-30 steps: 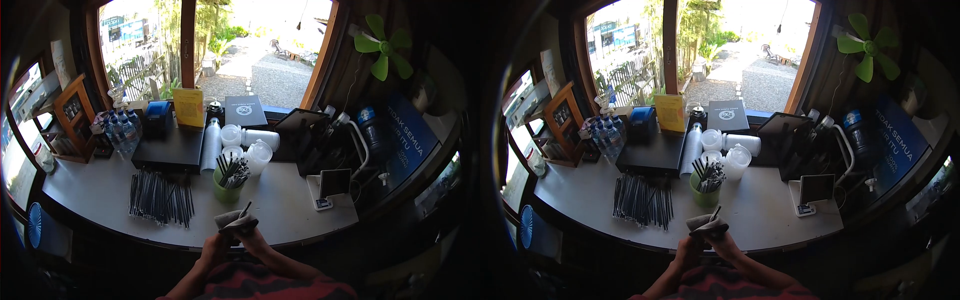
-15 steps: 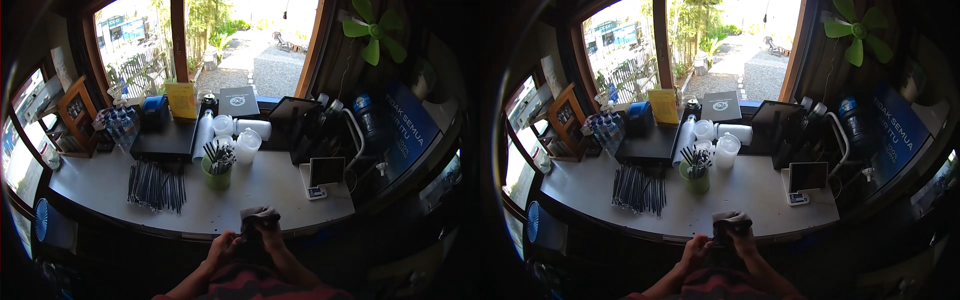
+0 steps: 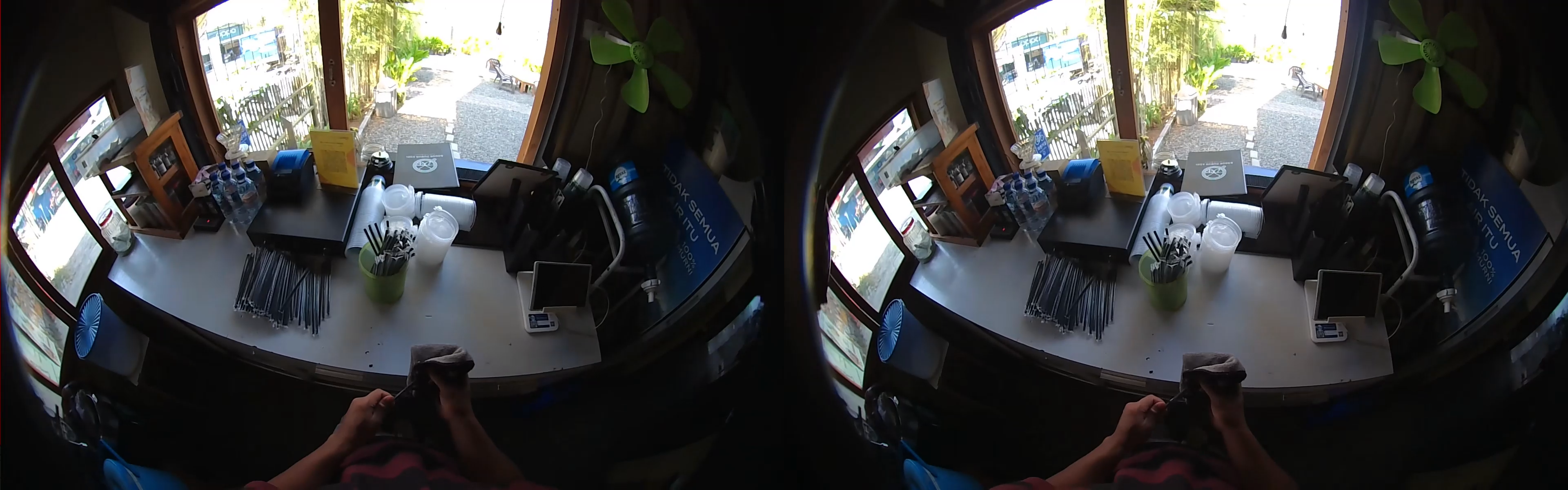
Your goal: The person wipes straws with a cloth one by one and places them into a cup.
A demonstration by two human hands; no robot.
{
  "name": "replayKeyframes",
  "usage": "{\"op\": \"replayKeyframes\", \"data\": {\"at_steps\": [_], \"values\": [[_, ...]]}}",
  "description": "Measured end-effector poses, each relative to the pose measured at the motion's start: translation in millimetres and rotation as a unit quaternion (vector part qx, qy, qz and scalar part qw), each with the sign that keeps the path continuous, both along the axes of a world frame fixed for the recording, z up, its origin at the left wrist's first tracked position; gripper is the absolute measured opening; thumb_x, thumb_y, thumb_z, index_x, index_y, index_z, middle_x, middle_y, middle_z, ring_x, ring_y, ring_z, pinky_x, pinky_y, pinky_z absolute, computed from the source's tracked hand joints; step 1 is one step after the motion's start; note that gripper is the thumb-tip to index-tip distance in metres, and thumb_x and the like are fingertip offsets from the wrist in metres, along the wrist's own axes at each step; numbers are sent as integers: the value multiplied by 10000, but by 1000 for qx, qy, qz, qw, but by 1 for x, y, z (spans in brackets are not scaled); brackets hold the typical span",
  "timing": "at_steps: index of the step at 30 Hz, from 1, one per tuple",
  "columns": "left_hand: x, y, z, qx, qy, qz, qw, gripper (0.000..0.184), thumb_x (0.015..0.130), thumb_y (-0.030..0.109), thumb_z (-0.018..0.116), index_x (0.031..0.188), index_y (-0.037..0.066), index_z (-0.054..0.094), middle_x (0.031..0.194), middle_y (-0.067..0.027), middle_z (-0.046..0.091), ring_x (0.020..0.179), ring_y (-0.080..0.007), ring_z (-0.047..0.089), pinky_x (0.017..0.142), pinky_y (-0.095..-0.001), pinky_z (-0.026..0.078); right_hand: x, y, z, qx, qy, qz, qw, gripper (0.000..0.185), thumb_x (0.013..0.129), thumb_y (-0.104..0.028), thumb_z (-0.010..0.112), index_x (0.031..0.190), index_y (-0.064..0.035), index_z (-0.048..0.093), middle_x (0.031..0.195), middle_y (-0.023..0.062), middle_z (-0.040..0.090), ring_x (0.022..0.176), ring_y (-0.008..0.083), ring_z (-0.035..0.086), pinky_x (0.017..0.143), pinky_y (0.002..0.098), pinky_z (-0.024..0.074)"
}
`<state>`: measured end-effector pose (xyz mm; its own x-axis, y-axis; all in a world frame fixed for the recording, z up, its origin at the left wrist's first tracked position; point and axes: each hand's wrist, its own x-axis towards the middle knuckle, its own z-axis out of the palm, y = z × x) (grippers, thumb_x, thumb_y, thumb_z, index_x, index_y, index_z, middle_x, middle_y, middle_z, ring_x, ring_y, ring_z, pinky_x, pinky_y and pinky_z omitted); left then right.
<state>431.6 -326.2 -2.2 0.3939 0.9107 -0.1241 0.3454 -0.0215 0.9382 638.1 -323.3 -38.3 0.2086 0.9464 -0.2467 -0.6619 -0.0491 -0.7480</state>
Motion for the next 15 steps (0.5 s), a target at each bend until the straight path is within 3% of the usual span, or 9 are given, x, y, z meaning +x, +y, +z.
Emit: {"op": "replayKeyframes", "data": {"at_steps": [4, 6, 8, 12, 15], "values": [[-2, 16, -6, 3, -17, -30, 999, 259, 1013, 247, 518, 972, 2, 594, 736, -151, 619, 684, -188, 614, 650, -332, 488, -35, -15, 20, 40, -191, 69, 978, 342, 856, -91, 758, 1136, -69, 563, 1012, 19, 631, 896, 113, 618, 733, 286, 537], [-12, 23, -6, 20, -16, -60, 998, 267, 1016, 246, 504, 969, -3, 588, 725, -165, 607, 663, -206, 602, 640, -337, 485, -36, -13, 10, 8, -207, 54, 977, 331, 847, -85, 765, 1116, -62, 574, 989, 16, 636, 865, 119, 626, 719, 286, 541], [-21, 31, -6, 51, -34, -92, 994, 284, 1017, 247, 492, 973, -18, 586, 709, -194, 584, 624, -234, 576, 618, -350, 478, -38, 0, 15, 5, -141, -31, 990, 322, 843, -83, 767, 1104, -57, 582, 978, 16, 638, 849, 123, 629, 724, 288, 542], [-51, 51, 18, -41, -64, -113, 991, 278, 1014, 271, 506, 965, 13, 597, 736, -167, 615, 678, -235, 625, 652, -348, 492, -63, 15, 10, -16, -56, -147, 987, 307, 848, -77, 754, 1107, -50, 592, 976, 8, 631, 847, 114, 618, 745, 280, 524], [-76, 70, 8, 20, -38, -76, 996, 307, 1017, 295, 501, 971, 8, 603, 729, -168, 613, 666, -239, 621, 638, -361, 488, -104, 20, 3, -2, -186, -72, 980, 305, 851, -76, 748, 1112, -49, 593, 987, 3, 624, 869, 104, 602, 766, 269, 506]]}}
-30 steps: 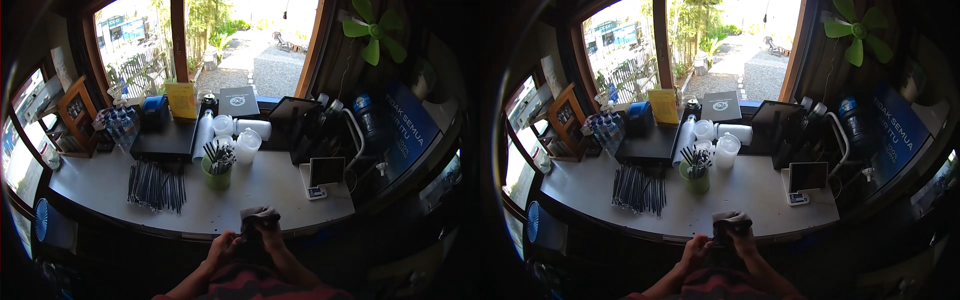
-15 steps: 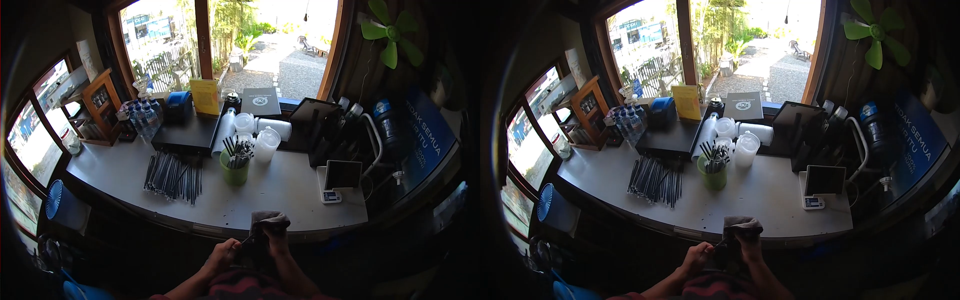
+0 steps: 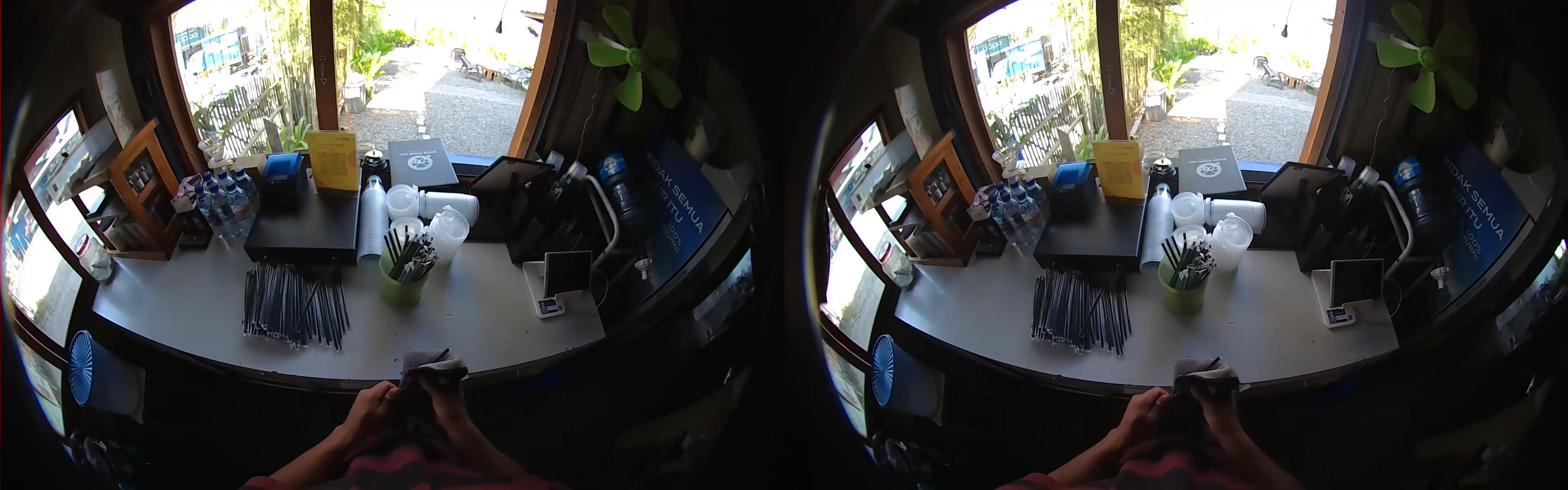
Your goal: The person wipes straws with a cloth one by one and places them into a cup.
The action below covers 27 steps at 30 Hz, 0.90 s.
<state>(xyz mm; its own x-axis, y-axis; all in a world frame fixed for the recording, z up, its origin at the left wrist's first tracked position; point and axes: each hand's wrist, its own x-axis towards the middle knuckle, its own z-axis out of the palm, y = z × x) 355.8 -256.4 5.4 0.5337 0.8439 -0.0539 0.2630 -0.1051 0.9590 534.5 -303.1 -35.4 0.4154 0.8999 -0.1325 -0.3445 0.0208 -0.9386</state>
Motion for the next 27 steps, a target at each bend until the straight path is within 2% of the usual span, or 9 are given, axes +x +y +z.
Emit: {"op": "replayKeyframes", "data": {"at_steps": [1, 7, 9, 11, 16, 19, 21, 24, 27], "values": [[-15, 10, -1, 10, -7, -7, 1000, 317, 1018, 302, 499, 971, 6, 602, 724, -164, 610, 663, -237, 618, 635, -360, 486, -28, 7, 40, 3, -66, 94, 993, 321, 852, -70, 742, 1133, -54, 587, 1021, 12, 616, 927, 103, 591, 799, 269, 499], [-46, 34, 9, -39, -3, -108, 993, 347, 1021, 328, 485, 983, 4, 603, 725, -140, 621, 680, -235, 620, 655, -354, 486, -26, 36, 31, 42, 216, -141, 965, 457, 866, -123, 728, 1257, -104, 492, 1090, 25, 607, 1016, 181, 612, 853, 347, 513], [-50, 42, 4, -29, 4, -121, 992, 326, 1021, 313, 486, 998, 11, 606, 753, -136, 634, 698, -229, 627, 666, -353, 490, -28, 37, 33, 72, 183, -162, 967, 441, 880, -142, 720, 1260, -93, 502, 1087, 24, 608, 1012, 169, 604, 868, 331, 497], [-45, 48, -5, -31, -12, -124, 992, 300, 1022, 286, 487, 993, 11, 602, 733, -114, 613, 677, -208, 603, 651, -343, 485, -34, 27, 28, 39, -144, -130, 980, 398, 883, -155, 722, 1223, -75, 531, 1072, 26, 609, 994, 149, 595, 861, 320, 489], [-17, 49, -11, -78, -126, -49, 988, 266, 1024, 244, 494, 972, 0, 587, 673, -86, 560, 618, -175, 539, 601, -331, 456, -64, 30, 41, -2, -110, -17, 994, 354, 884, -165, 730, 1158, -40, 544, 1064, 40, 603, 979, 116, 574, 845, 292, 490], [-15, 59, -12, 35, -43, -92, 994, 272, 1026, 243, 489, 976, -9, 579, 715, -118, 587, 647, -176, 554, 611, -334, 455, -43, 41, 25, -1, -15, -60, 998, 368, 886, -154, 724, 1178, -43, 529, 1063, 42, 603, 982, 119, 579, 851, 289, 493], [-12, 65, -6, 7, -23, -105, 994, 267, 1022, 251, 504, 961, 3, 580, 699, -81, 595, 651, -171, 575, 602, -349, 456, -17, 55, 13, 6, 86, -100, 991, 312, 913, -165, 689, 1165, -44, 549, 1068, 41, 614, 966, 124, 595, 848, 291, 494], [4, 72, -7, 19, -15, -106, 994, 246, 1022, 233, 505, 951, 13, 589, 707, -61, 620, 663, -152, 587, 598, -344, 463, 4, 74, 46, 78, -31, -96, 992, 206, 942, -154, 635, 1113, -54, 579, 1017, 31, 635, 920, 130, 627, 800, 315, 519], [31, 80, -2, 18, -91, -74, 993, 202, 1016, 184, 511, 972, 11, 608, 758, -80, 652, 669, -141, 594, 607, -323, 480, 10, 77, 41, 37, -152, -27, 987, 188, 943, -165, 635, 1072, -32, 600, 986, 36, 645, 898, 118, 621, 770, 306, 516]]}}
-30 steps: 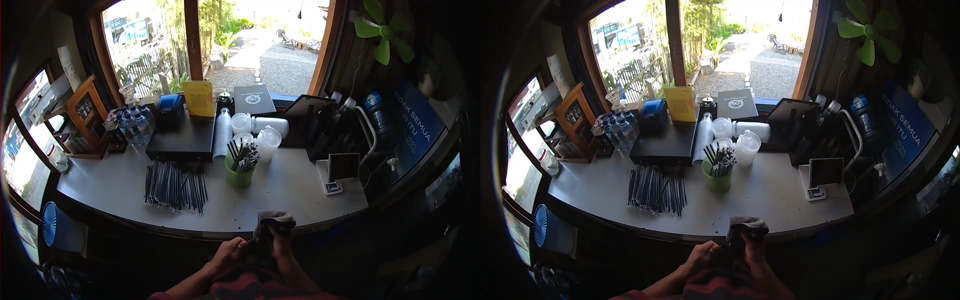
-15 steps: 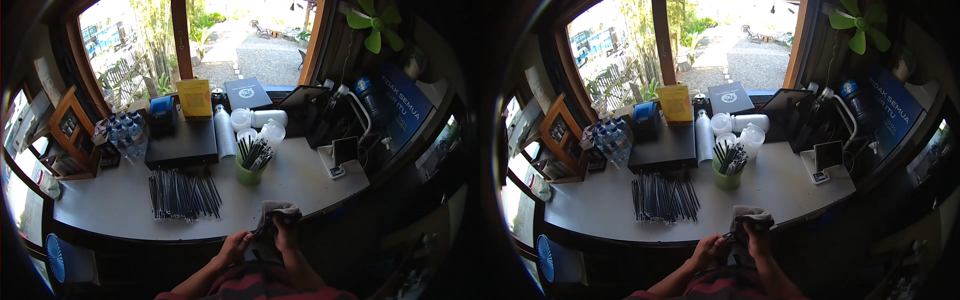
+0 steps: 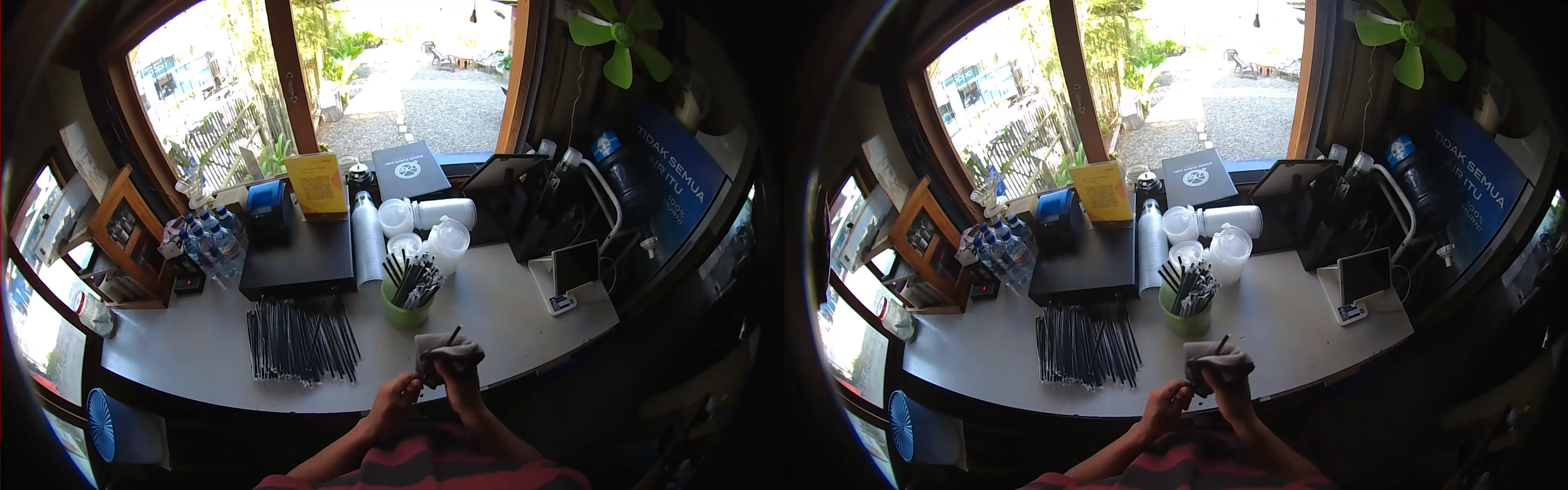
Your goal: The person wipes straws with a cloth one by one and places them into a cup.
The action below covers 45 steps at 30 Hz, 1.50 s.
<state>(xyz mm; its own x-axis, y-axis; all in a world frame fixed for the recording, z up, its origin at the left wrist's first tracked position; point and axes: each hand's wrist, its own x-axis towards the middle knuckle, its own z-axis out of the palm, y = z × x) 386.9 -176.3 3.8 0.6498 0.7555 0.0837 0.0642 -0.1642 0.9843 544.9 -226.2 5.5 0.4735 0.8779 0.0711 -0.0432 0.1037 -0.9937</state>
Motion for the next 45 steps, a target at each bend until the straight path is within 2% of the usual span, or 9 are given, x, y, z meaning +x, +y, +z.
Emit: {"op": "replayKeyframes", "data": {"at_steps": [10, 12, 18, 23, 28, 31, 35, 38, 45], "values": [[8, 60, 58, 157, -16, 74, 985, 271, 850, 77, 681, 1116, 38, 648, 1066, -139, 638, 920, -285, 627, 813, -357, 514, 35, 27, 42, -86, 133, 271, 949, 287, 927, -89, 634, 1196, 11, 637, 1158, 84, 665, 1037, 136, 631, 869, 285, 525], [16, 64, 91, 271, -11, 9, 962, 316, 818, 96, 725, 1121, 48, 648, 1109, -125, 631, 962, -290, 624, 835, -367, 511, 35, 26, 52, -21, -43, 304, 952, 366, 932, -136, 655, 1271, -13, 591, 1135, 80, 664, 994, 142, 635, 840, 289, 526], [28, 97, 114, 300, -137, 25, 944, 124, 778, 114, 782, 813, 38, 691, 828, -75, 673, 757, -208, 633, 681, -325, 513, 43, 63, 55, 5, -60, 342, 938, 336, 928, -148, 661, 1231, -9, 620, 1083, 76, 667, 955, 127, 631, 843, 281, 525], [34, 121, 151, 243, -399, 99, 879, 207, 933, 210, 669, 883, 18, 609, 805, -122, 621, 732, -196, 612, 604, -327, 535, 58, 86, 32, -106, 20, 376, 920, 313, 946, -162, 631, 1211, 7, 628, 1091, 68, 672, 972, 116, 630, 832, 273, 524], [34, 163, 152, 362, -147, 272, 879, 238, 938, 262, 671, 920, 31, 615, 876, -86, 628, 791, -165, 611, 693, -282, 516, 71, 84, -16, -179, 108, 339, 917, 312, 937, -212, 647, 1181, -17, 642, 1018, 28, 681, 905, 82, 625, 747, 232, 510], [48, 184, 105, 337, -37, 215, 916, 149, 883, 86, 705, 1005, 28, 642, 898, -87, 642, 805, -163, 632, 721, -289, 517, 76, 87, -12, -199, 174, 305, 915, 335, 907, -259, 682, 1181, -71, 650, 976, -3, 684, 855, 55, 612, 682, 194, 470], [61, 189, 42, 247, 1, 170, 954, 480, 854, -40, 679, 1300, 63, 533, 913, -102, 642, 850, -215, 631, 793, -346, 515, 85, 93, 3, -188, 181, 295, 919, 303, 903, -245, 682, 1164, -94, 664, 983, -9, 688, 867, 52, 615, 688, 195, 477], [64, 188, 32, 333, 31, 166, 928, 460, 859, -12, 685, 1293, 62, 554, 902, -97, 641, 881, -245, 621, 816, -363, 511, 94, 99, -4, -149, 149, 293, 933, 269, 897, -222, 687, 1132, -93, 680, 977, -7, 694, 859, 56, 622, 693, 202, 491], [43, 180, 28, 405, 16, 251, 879, 621, 970, 590, 445, 1204, 31, 577, 1082, -142, 561, 974, -251, 541, 803, -367, 459, 97, 102, -4, -50, 119, 268, 955, 210, 885, -130, 683, 1068, -26, 682, 942, 34, 697, 832, 85, 638, 682, 214, 503]]}}
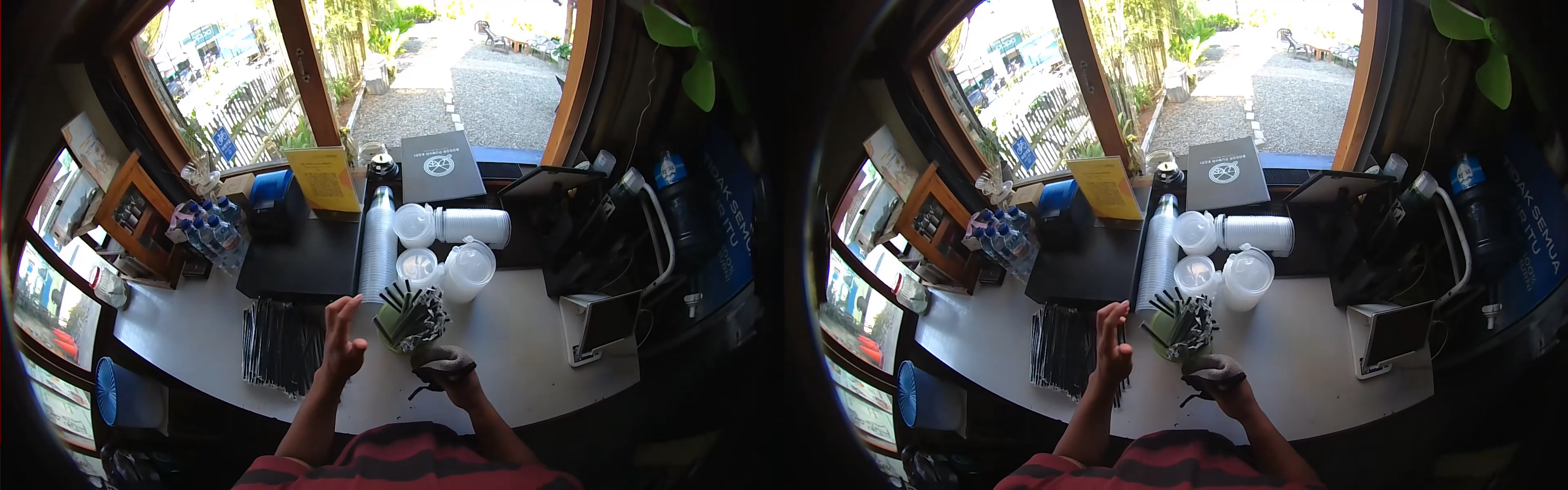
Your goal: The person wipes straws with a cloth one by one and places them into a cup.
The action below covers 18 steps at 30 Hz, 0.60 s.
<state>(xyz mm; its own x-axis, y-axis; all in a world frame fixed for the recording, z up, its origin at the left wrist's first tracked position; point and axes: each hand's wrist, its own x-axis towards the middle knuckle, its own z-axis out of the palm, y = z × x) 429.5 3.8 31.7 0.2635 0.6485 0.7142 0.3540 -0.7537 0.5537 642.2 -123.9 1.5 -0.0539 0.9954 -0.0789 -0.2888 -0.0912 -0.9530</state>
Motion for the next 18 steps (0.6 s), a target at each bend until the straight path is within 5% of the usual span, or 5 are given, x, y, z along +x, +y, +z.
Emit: {"op": "replayKeyframes", "data": {"at_steps": [1, 3, 5, 8, 18], "values": [[-6, -5, -4, -14, -51, 16, 998, 643, 963, 616, 438, 1182, 27, 576, 1046, -134, 564, 947, -239, 538, 784, -356, 454, -1, -2, 0, 15, 5, -10, 1000, 210, 883, -124, 683, 1065, -18, 679, 934, 36, 695, 824, 85, 636, 679, 216, 501], [-29, -14, -23, -278, -36, 77, 957, 480, 955, 510, 560, 1059, 42, 584, 919, -115, 548, 867, -241, 532, 761, -364, 438, 2, -7, -2, 36, 13, -14, 999, 212, 879, -117, 685, 1060, -7, 674, 920, 36, 690, 810, 83, 630, 674, 219, 494], [-48, -18, -43, -178, 195, 136, 955, 381, 878, 397, 682, 1019, 49, 619, 941, -128, 568, 897, -287, 545, 789, -404, 450, 12, -10, -13, 49, 20, 1, 999, 215, 875, -113, 689, 1057, 0, 669, 908, 33, 683, 796, 81, 621, 670, 222, 487], [-68, -47, -77, -210, 339, 184, 898, 289, 803, 297, 741, 952, 64, 658, 963, -121, 594, 985, -312, 545, 868, -454, 446, 17, -10, -13, 36, 16, -14, 999, 214, 856, -104, 708, 1036, 2, 663, 883, 27, 673, 762, 69, 604, 646, 219, 474], [-74, -58, -86, -322, 327, 213, 862, 231, 800, 237, 685, 892, 28, 650, 934, -184, 676, 882, -359, 662, 777, -462, 526, 11, -14, -5, 64, 14, -37, 997, 222, 852, -68, 682, 1057, 15, 658, 886, 44, 689, 769, 92, 633, 656, 228, 501]]}}
